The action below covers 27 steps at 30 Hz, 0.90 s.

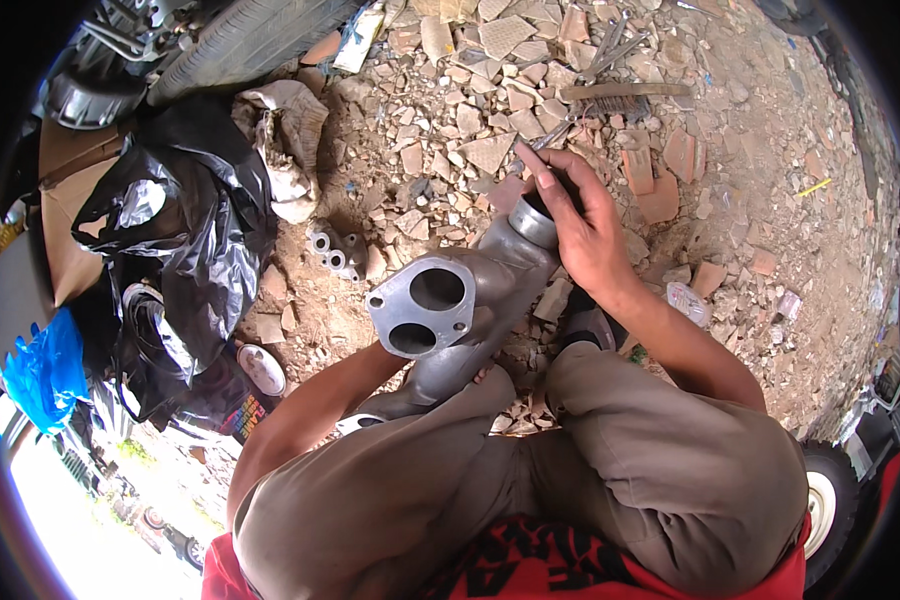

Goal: The person removes bolts from an exhaust manifold attached to a car engine using a wrench, then lifts the manifold off and places it on the ground.

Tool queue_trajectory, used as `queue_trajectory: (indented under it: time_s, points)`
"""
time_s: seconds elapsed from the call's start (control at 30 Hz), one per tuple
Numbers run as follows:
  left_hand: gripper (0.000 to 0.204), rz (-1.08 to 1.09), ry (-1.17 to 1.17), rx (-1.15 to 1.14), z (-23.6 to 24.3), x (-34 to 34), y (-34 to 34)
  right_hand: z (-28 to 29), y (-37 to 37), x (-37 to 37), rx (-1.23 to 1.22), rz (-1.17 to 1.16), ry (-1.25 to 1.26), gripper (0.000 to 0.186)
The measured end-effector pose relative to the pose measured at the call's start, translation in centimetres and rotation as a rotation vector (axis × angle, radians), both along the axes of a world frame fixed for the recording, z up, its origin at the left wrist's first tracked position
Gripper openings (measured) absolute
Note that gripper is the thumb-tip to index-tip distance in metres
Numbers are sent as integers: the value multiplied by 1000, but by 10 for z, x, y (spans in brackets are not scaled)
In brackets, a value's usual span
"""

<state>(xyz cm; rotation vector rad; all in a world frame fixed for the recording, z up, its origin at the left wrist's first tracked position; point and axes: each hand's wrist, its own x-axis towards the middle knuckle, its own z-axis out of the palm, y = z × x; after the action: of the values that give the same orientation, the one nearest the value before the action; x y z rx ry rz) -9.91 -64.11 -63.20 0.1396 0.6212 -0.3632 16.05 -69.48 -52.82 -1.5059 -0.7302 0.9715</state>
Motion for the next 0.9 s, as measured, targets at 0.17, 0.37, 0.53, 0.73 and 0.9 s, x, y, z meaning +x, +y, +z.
queue_trajectory:
  time_s: [0.17, 0.37, 0.53, 0.73, 0.9]
  points:
    - [60, 24, -14, 38, 1, 0, -4, -11, 1, -2, -1, -11, 0, 27]
    - [59, 25, -32, 73, -2, 4, -7, -13, -7, 0, -20, -9, 28, 27]
    - [58, -9, -48, 124, -7, 8, -2, -19, -16, 1, 69, -52, -30, 27]
    - [57, -108, -78, 217, -4, 5, 18, 0, -8, -8, 176, -84, 17, 26]
    - [56, -61, -80, 302, -6, -1, 20, -10, 1, -5, 194, -59, -89, 26]
